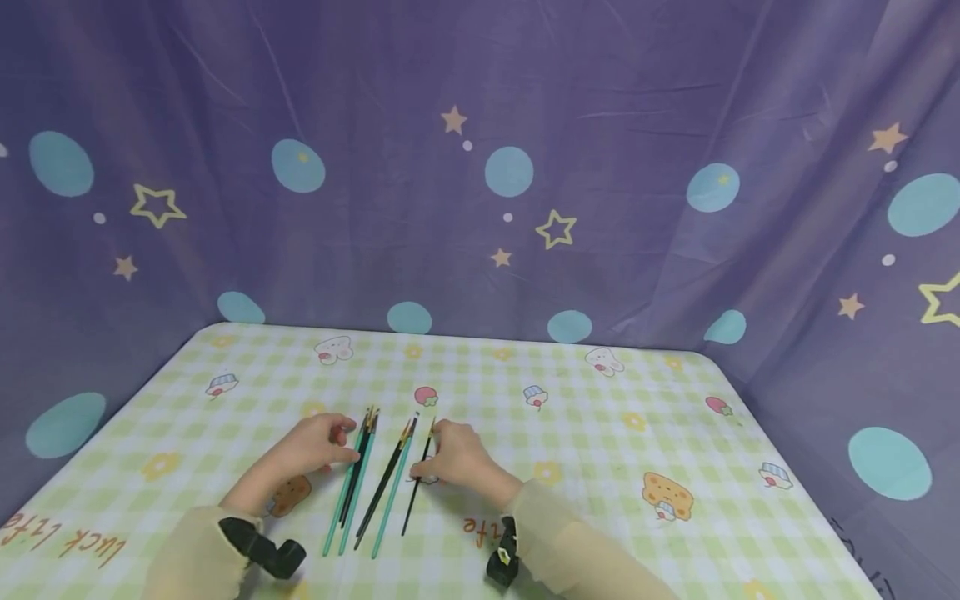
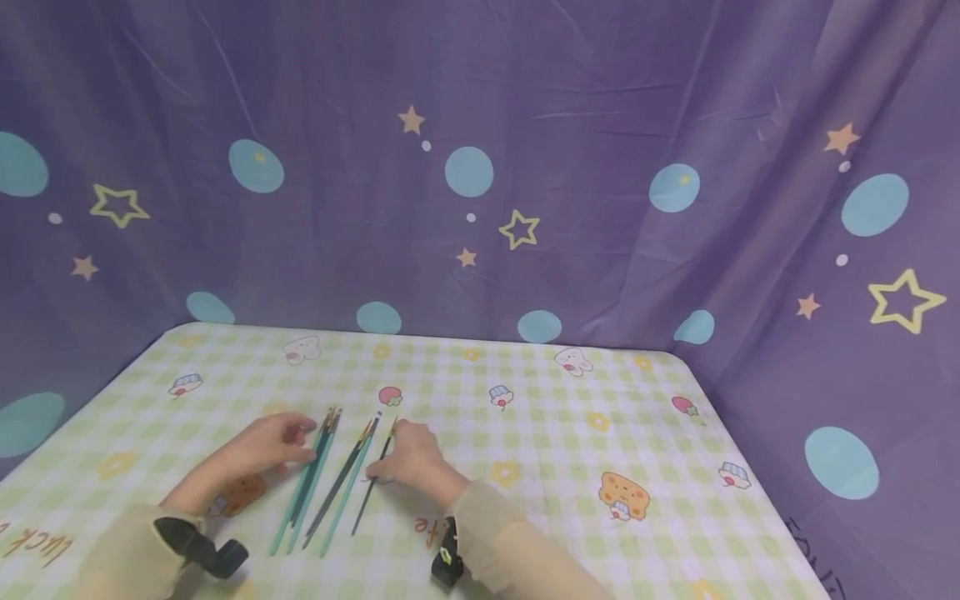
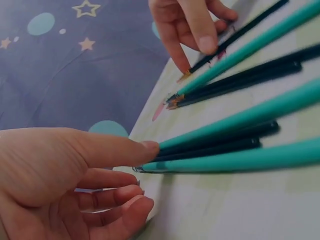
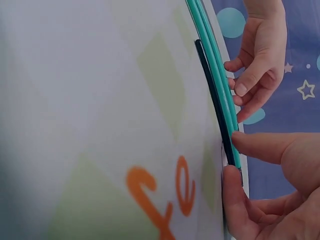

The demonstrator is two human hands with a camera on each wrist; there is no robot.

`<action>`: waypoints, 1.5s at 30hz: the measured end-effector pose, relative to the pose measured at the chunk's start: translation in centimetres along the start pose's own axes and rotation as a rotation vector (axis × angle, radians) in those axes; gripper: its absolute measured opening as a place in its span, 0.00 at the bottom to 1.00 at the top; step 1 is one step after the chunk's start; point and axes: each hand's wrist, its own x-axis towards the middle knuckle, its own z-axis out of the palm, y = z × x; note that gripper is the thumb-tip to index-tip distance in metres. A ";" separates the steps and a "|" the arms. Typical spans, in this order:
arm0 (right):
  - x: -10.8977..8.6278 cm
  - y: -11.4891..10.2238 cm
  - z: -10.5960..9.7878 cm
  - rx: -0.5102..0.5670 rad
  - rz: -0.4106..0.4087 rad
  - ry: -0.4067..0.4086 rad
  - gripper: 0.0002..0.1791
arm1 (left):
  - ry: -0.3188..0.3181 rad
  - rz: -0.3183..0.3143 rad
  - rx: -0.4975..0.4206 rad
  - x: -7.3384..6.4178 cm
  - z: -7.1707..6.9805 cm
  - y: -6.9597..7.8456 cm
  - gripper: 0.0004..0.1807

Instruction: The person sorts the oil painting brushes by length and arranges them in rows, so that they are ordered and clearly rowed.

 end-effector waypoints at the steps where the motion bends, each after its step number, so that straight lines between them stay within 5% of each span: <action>1: 0.0 0.0 0.1 0.006 0.004 0.007 0.30 | 0.003 -0.003 -0.003 0.0 0.0 0.0 0.30; 24: -0.1 -0.4 0.6 0.031 0.066 0.054 0.30 | 0.014 -0.081 -0.162 -0.4 0.9 -0.3 0.30; 45: 0.1 -0.3 0.0 0.162 0.100 0.017 0.34 | 0.047 -0.063 -0.127 -1.0 1.1 0.3 0.30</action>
